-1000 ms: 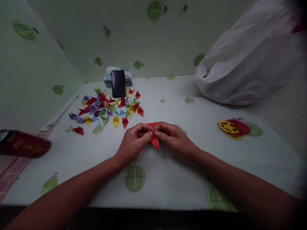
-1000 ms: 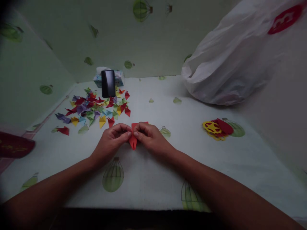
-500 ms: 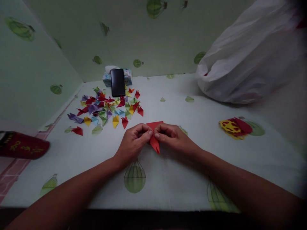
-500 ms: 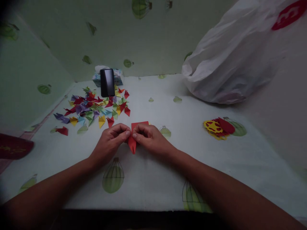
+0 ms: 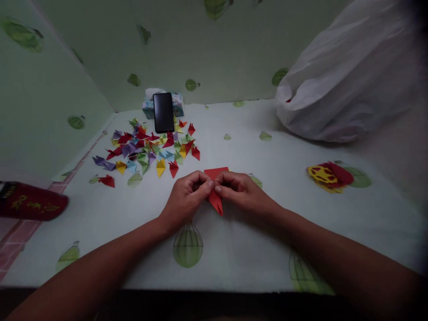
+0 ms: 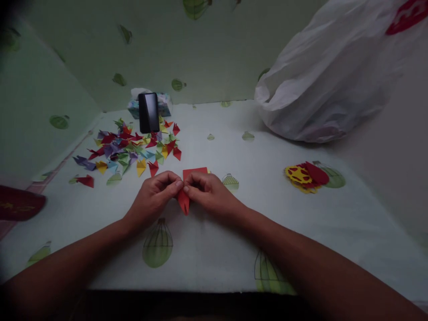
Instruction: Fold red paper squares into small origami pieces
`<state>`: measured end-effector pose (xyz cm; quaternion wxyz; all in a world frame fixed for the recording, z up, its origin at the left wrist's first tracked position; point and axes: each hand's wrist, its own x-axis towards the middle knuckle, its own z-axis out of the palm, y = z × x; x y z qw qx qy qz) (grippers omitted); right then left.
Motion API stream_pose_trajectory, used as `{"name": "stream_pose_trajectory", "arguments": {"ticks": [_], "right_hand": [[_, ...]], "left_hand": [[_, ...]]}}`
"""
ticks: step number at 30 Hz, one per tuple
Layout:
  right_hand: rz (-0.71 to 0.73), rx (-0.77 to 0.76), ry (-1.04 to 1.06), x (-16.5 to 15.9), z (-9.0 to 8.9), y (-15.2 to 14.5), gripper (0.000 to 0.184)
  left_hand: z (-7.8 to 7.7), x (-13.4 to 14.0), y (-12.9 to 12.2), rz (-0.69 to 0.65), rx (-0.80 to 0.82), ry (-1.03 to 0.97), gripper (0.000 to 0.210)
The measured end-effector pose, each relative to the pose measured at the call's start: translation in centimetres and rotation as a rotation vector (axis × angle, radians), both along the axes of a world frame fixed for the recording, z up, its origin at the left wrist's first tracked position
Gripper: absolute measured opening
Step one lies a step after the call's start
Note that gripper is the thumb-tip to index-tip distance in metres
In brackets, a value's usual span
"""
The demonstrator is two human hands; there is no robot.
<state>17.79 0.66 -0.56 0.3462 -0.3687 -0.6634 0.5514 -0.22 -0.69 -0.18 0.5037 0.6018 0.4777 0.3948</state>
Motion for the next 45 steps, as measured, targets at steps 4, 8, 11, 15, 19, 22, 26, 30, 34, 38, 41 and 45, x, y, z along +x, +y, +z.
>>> {"name": "stream_pose_trajectory", "arguments": {"ticks": [4,8,11,15,19,22,26,30,34,38,41,45], "right_hand": [[0.014,0.027,-0.001,0.0,0.1,-0.1,0.020],[-0.133,0.078,-0.024,0.0,0.0,-0.2,0.020],[-0.275,0.065,-0.021,-0.1,-0.3,-0.4,0.018],[-0.331,0.047,0.036,-0.4,-0.8,-0.7,0.018],[-0.276,0.047,0.031,-0.6,-1.0,-0.8,0.018],[-0.265,0.090,-0.026,-0.4,-0.9,-0.7,0.015],[-0.243,0.132,-0.065,-0.3,-0.7,-0.5,0.013],[-0.262,0.093,-0.030,-0.3,-0.8,-0.5,0.013],[-0.282,0.045,0.091,-0.6,-1.0,-0.9,0.015],[-0.239,0.079,0.032,-1.0,-1.1,-1.2,0.016],[-0.212,0.104,-0.010,-1.0,-1.1,-1.2,0.015],[-0.241,0.156,-0.088,-0.7,-0.9,-1.1,0.019]], "left_hand": [[0.1,0.0,0.0,0.000,0.052,0.020,0.027],[0.0,0.2,0.0,-0.002,-0.015,-0.093,0.023],[0.1,0.4,-0.1,-0.028,-0.116,-0.169,0.026],[0.1,0.7,-0.3,-0.025,-0.172,-0.245,0.028],[0.1,0.6,-0.1,0.048,-0.084,-0.207,0.020],[-0.1,0.4,0.1,0.070,0.030,-0.079,0.013],[-0.2,0.2,0.2,0.045,0.152,0.090,0.009],[-0.2,0.2,0.0,0.056,0.161,0.107,0.017],[-0.3,0.4,-0.4,0.056,0.110,0.096,0.031],[-0.4,0.4,-0.3,0.088,0.178,0.110,0.015],[-0.4,0.2,0.0,0.106,0.259,0.190,0.005],[-0.3,0.0,0.1,0.105,0.343,0.280,0.007]]}}
